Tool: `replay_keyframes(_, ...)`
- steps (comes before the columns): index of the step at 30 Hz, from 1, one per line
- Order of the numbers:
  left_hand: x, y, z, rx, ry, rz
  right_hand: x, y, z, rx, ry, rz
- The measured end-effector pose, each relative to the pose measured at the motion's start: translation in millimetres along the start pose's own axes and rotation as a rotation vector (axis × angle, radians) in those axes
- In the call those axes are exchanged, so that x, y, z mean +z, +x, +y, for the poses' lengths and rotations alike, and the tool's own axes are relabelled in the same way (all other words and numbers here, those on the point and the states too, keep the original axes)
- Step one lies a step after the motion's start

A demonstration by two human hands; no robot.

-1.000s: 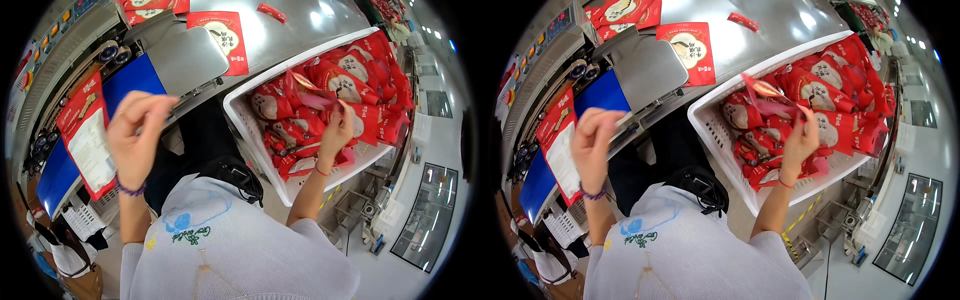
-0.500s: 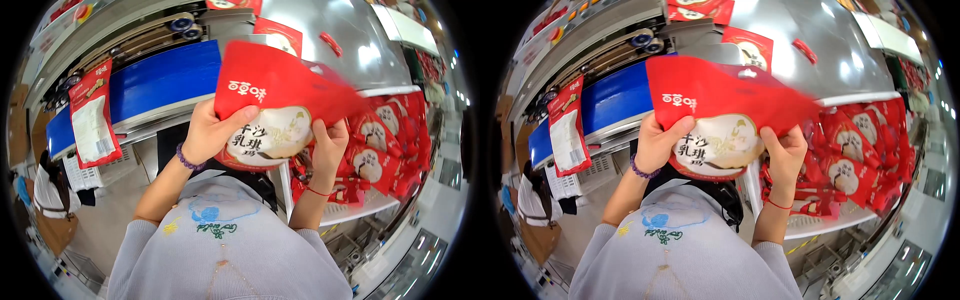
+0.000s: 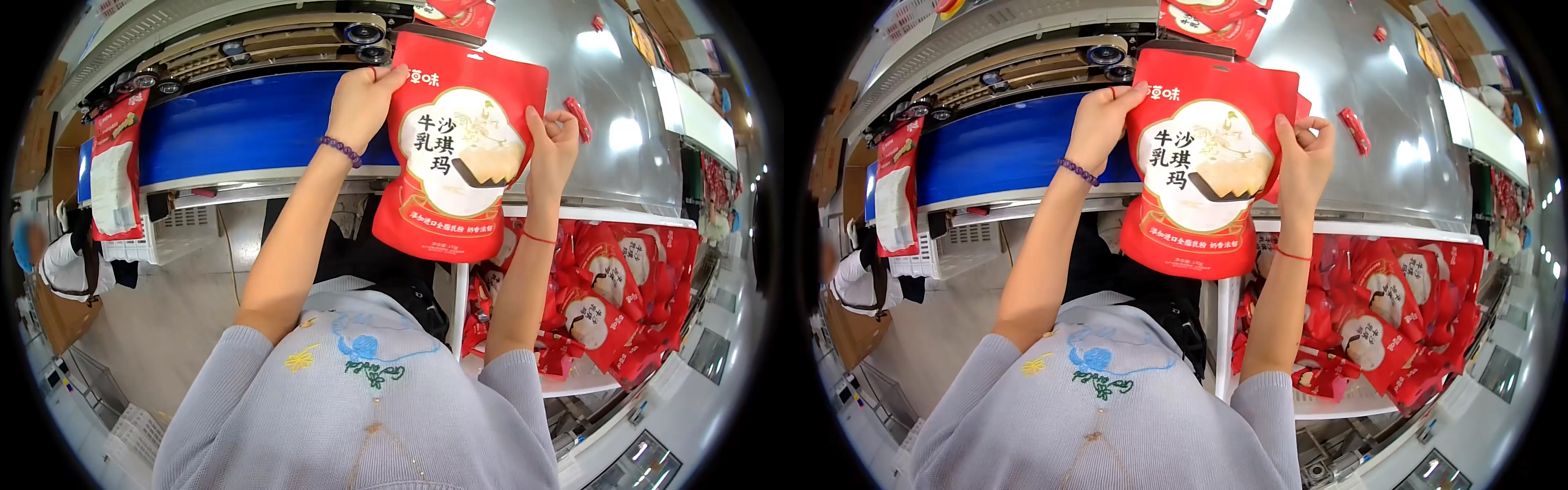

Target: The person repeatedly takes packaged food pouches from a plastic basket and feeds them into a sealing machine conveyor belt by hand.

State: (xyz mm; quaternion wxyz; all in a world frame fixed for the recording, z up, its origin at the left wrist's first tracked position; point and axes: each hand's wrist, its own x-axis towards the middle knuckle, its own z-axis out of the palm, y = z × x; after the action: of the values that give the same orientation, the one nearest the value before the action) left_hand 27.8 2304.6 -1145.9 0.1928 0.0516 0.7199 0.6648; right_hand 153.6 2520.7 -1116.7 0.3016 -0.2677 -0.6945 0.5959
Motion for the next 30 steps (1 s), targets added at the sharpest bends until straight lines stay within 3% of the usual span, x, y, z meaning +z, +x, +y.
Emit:
replay_keyframes(1,0,5,-3,-0.102,-0.082,0.029,3,6,3,0.002,-0.005,-0.006)
replay_keyframes(7,-16,15,-12,-0.02,-0.156,0.134,21,21,16,-0.006,0.071,-0.084)
replay_keyframes(9,-33,22,-27,0.095,0.138,0.218,40,17,19,0.007,0.105,-0.088)
replay_keyframes(10,-52,33,-46,0.347,0.331,0.215,49,17,19,0.046,0.128,-0.099)
replay_keyframes(11,-68,48,-65,0.61,0.493,0.179,61,26,38,-0.085,0.102,-0.09)
replay_keyframes(12,-79,35,-37,0.839,1.187,0.174,68,21,35,-0.061,0.138,-0.162)
replay_keyframes(13,-99,51,-52,0.414,0.813,0.136,69,28,45,0.001,-0.05,-0.276)
replay_keyframes(14,-124,56,-53,0.448,1.057,0.091,71,19,29,-0.135,-0.306,-0.171)
replay_keyframes(15,-150,61,-63,0.463,0.775,0.042,77,5,39,-0.217,-0.067,0.064)
replay_keyframes(16,-133,30,-17,-0.016,0.542,0.173,65,-6,37,-0.219,-0.035,0.017)
replay_keyframes(17,-154,29,-26,0.233,0.577,0.275,53,-19,32,-0.222,0.01,-0.05)
replay_keyframes(18,-138,-2,-1,0.327,0.628,0.389,25,-39,25,-0.302,-0.294,-0.012)
replay_keyframes(19,-126,-22,6,0.454,0.341,0.428,-11,-66,19,-0.38,-0.59,0.008)
replay_keyframes(21,-101,-56,28,0.374,0.177,0.425,-96,-114,26,-0.471,-1.079,0.04)
replay_keyframes(23,-47,-87,51,0.354,-0.006,0.255,-169,-171,-1,-0.314,-1.212,0.093)
replay_keyframes(27,-4,-110,54,0.351,0.204,-0.062,-262,-271,-34,0.249,-1.546,0.545)
replay_keyframes(29,20,-115,44,0.477,0.108,-0.257,-299,-300,3,0.368,-1.502,0.663)
replay_keyframes(30,26,-126,47,0.381,0.044,-0.382,-306,-311,17,0.492,-1.458,0.774)
